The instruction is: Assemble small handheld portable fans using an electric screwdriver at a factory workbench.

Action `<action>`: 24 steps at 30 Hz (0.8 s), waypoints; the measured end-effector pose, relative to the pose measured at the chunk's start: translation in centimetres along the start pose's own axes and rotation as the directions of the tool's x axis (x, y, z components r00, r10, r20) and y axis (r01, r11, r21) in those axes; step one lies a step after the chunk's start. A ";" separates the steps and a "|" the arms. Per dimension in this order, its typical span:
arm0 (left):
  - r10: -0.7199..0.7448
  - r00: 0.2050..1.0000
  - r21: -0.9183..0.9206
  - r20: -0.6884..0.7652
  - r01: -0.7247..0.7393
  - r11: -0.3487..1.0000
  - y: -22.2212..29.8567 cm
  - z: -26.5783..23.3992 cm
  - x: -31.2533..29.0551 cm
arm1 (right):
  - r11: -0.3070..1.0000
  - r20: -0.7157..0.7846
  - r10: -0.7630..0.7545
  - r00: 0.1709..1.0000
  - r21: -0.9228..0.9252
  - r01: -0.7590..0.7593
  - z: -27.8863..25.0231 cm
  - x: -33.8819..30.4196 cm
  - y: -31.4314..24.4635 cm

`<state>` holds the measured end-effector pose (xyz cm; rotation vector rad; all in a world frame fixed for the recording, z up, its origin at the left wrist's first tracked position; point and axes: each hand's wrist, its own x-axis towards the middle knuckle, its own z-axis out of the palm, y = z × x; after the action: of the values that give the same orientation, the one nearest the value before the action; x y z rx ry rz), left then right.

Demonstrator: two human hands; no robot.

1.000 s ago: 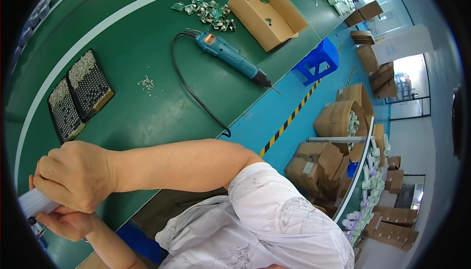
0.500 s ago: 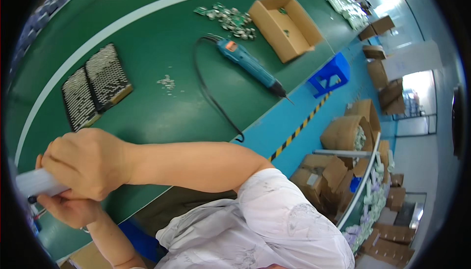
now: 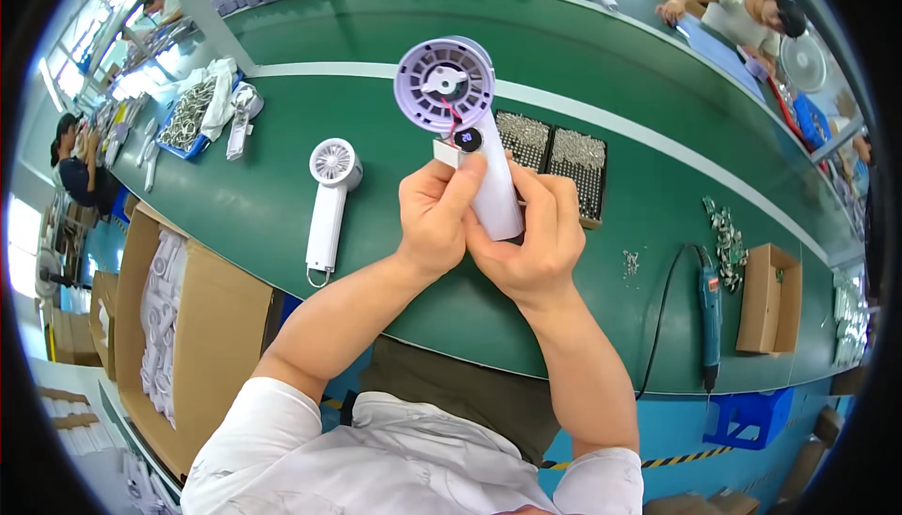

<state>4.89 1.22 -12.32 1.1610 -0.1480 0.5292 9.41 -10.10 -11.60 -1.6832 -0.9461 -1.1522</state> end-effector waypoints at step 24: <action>-0.059 0.998 -0.140 0.024 0.061 0.988 -1.1 0.0 0.7 | 0.999 0.004 0.011 1.000 -0.046 -0.011 -0.2 0.3 0.2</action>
<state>6.05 1.11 -12.91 1.0303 -0.1640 0.4472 9.57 -10.32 -11.30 -1.7262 -0.9177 -1.1718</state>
